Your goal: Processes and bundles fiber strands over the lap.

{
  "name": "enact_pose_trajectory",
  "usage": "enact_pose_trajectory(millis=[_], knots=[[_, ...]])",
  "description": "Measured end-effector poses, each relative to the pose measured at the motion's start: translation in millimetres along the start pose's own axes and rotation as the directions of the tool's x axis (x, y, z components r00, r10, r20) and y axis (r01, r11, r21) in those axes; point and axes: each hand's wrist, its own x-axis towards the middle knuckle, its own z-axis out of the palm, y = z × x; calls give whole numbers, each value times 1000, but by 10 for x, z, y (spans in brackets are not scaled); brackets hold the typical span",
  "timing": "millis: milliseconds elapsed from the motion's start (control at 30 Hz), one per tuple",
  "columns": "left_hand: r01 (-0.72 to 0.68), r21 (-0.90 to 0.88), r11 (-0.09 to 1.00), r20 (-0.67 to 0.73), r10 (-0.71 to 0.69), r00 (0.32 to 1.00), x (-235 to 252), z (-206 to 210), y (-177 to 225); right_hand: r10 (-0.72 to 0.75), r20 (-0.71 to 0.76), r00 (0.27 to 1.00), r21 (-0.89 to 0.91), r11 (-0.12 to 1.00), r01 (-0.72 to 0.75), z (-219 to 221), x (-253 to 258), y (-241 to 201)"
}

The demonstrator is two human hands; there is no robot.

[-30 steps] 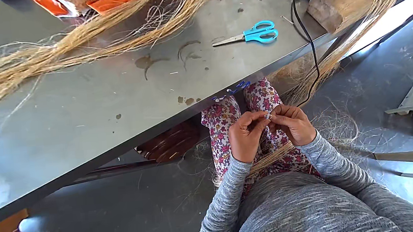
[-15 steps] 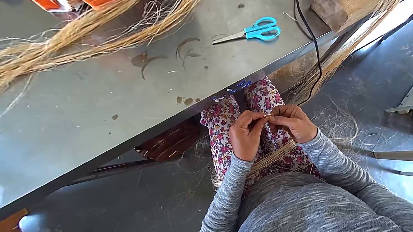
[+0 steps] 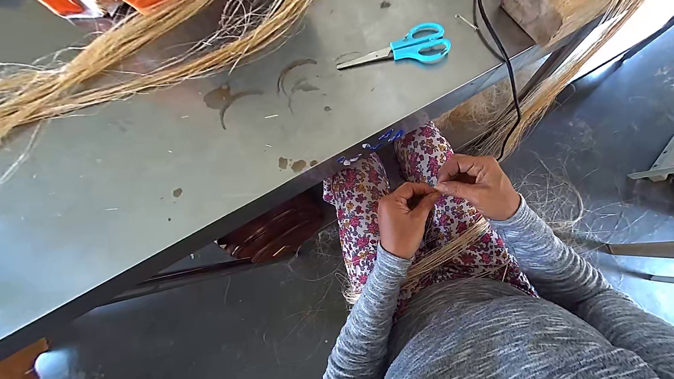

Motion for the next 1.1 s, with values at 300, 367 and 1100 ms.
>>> enact_pose_trajectory(millis=[300,367,1100], knots=[[222,-308,925,88,-205,975,46,38,81,105,-11,994,323,941,-96,-1,4,119],[271,-427,863,95,-255,962,42,57,107,116,-37,993,313,945,-98,-22,-7,92],[185,-490,852,-65,-247,967,-36,96,120,157,-75,985,181,973,-141,208,-289,9]])
